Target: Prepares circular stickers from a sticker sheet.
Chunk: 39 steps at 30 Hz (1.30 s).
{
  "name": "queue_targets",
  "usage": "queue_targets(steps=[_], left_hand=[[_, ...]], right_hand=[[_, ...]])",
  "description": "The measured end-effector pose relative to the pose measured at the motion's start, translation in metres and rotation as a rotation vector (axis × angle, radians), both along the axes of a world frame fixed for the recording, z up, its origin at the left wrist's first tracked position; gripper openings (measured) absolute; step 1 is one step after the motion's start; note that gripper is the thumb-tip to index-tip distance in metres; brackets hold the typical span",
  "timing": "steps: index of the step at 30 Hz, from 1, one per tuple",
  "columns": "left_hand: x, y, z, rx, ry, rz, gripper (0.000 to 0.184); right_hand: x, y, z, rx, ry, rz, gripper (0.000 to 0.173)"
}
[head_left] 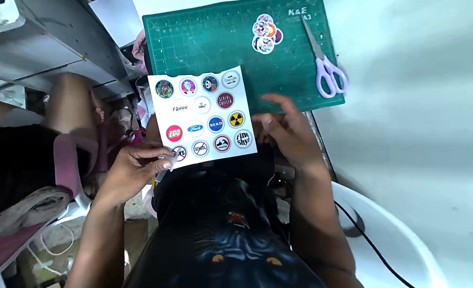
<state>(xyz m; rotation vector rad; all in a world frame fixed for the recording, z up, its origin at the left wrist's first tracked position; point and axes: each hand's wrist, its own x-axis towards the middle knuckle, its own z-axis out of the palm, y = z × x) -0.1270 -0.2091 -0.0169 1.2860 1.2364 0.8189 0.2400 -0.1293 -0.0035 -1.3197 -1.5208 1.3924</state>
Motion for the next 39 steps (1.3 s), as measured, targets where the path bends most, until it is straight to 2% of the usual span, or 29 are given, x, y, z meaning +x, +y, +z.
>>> queue_targets(steps=[3, 6, 8, 12, 21, 26, 29, 32, 35, 39], left_hand=[[-0.011, -0.006, -0.005, 0.112, -0.006, -0.057, 0.023], [-0.020, -0.011, -0.003, 0.169, -0.020, -0.091, 0.023], [-0.023, -0.014, -0.002, 0.182, -0.039, -0.087, 0.023], [-0.026, -0.015, -0.002, 0.184, -0.038, -0.073, 0.022], [-0.030, -0.013, 0.000, 0.184, 0.017, -0.052, 0.021], [-0.025, -0.005, 0.004, 0.184, 0.070, -0.047, 0.020], [-0.012, 0.006, 0.011, 0.197, 0.144, -0.022, 0.018], [0.012, 0.023, 0.024, 0.201, 0.122, -0.006, 0.014], [0.036, 0.044, 0.035, 0.207, 0.063, -0.018, 0.012], [0.054, 0.063, 0.034, 0.237, 0.047, -0.064, 0.010]], right_hand=[[-0.007, 0.014, 0.004, -0.101, -0.030, 0.013, 0.044], [-0.018, 0.029, 0.009, -0.110, 0.008, 0.035, 0.049], [-0.027, 0.043, 0.008, 0.001, 0.093, 0.055, 0.046], [-0.041, 0.060, 0.013, 0.164, 0.125, 0.042, 0.021], [-0.047, 0.070, 0.017, 0.248, -0.085, -0.040, 0.013], [-0.049, 0.080, 0.016, 0.206, -0.176, -0.053, 0.021], [-0.049, 0.094, 0.014, 0.227, -0.360, -0.108, 0.022], [-0.048, 0.109, 0.020, 0.293, -0.578, -0.203, 0.024], [-0.045, 0.126, 0.028, 0.350, -0.699, -0.253, 0.033], [-0.032, 0.144, 0.026, 0.339, -0.753, -0.264, 0.051]])
